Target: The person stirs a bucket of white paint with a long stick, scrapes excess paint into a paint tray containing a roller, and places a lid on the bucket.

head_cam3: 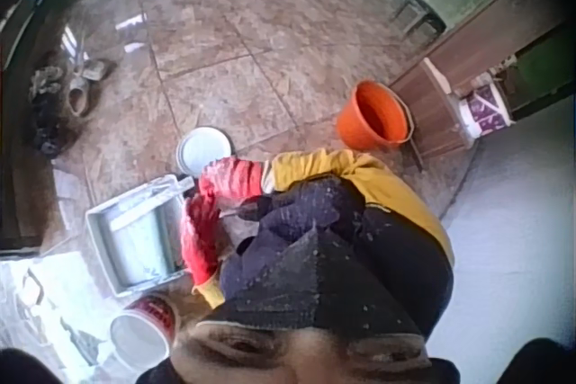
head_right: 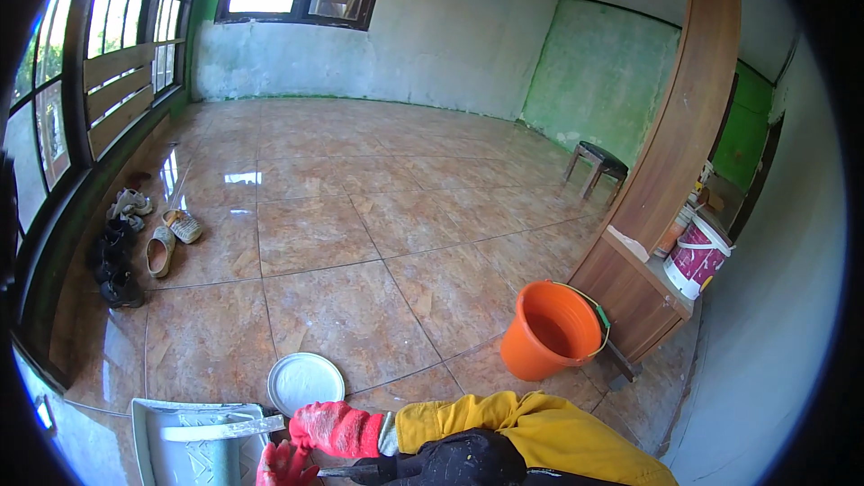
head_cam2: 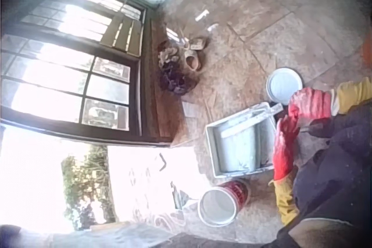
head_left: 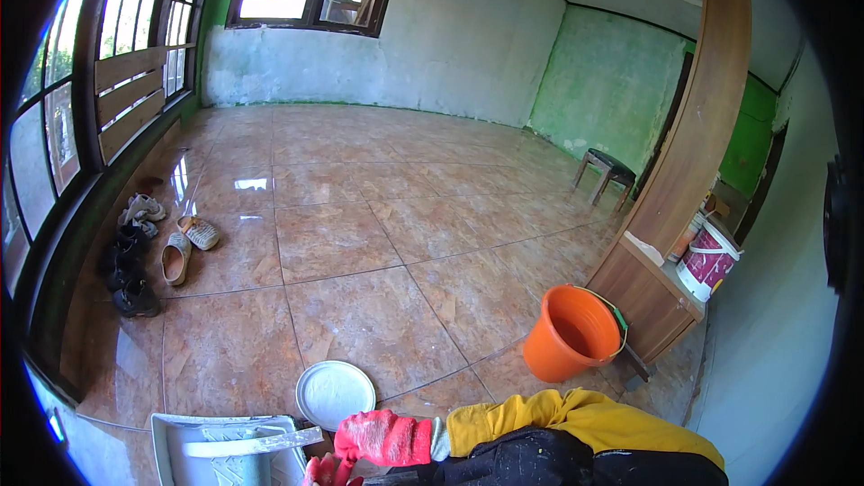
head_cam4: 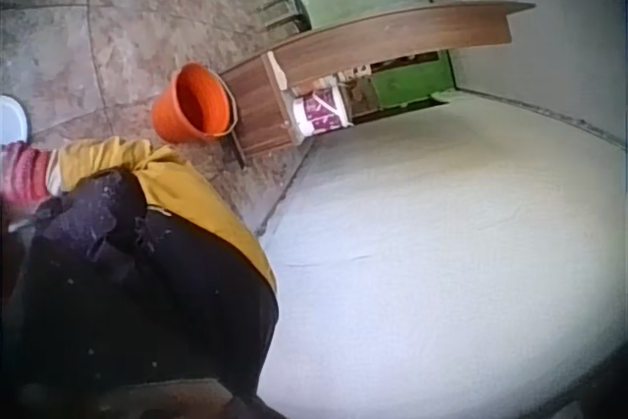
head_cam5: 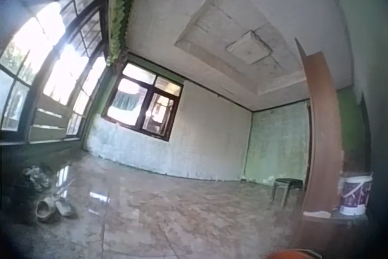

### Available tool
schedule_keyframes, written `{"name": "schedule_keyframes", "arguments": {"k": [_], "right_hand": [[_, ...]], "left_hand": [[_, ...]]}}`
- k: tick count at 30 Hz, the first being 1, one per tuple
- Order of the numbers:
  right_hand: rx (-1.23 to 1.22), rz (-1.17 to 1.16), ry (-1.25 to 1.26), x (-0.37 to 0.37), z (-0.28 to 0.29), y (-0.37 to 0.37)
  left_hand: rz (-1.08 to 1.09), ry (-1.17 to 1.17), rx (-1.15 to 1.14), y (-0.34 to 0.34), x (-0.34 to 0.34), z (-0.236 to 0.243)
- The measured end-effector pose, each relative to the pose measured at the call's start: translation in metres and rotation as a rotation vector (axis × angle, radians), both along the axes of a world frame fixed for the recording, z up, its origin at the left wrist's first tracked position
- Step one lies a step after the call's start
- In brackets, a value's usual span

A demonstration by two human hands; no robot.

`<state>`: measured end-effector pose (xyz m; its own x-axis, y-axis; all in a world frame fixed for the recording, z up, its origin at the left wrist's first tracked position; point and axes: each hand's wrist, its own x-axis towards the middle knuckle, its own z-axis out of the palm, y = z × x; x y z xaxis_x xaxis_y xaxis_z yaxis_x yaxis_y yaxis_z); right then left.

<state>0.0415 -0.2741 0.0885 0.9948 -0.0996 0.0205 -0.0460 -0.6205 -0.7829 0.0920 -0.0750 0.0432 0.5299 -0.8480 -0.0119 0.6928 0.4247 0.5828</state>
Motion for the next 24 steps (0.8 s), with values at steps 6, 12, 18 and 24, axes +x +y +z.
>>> {"name": "schedule_keyframes", "arguments": {"k": [6, 12, 18, 24], "right_hand": [[0.071, 0.138, 0.137, 0.009, 0.007, 0.006], [0.436, 0.310, 0.305, 0.037, 0.018, 0.030], [0.047, 0.344, 0.007, 0.032, -0.009, 0.034], [-0.197, 0.488, -0.004, 0.044, -0.016, 0.087]], "left_hand": [[-0.013, -0.183, 0.314, -0.012, -0.007, -0.014], [0.229, -0.079, 0.327, 0.024, -0.016, 0.009], [0.218, 0.004, 0.203, 0.035, -0.029, 0.016], [0.369, 0.040, 0.195, 0.083, -0.052, 0.022]]}}
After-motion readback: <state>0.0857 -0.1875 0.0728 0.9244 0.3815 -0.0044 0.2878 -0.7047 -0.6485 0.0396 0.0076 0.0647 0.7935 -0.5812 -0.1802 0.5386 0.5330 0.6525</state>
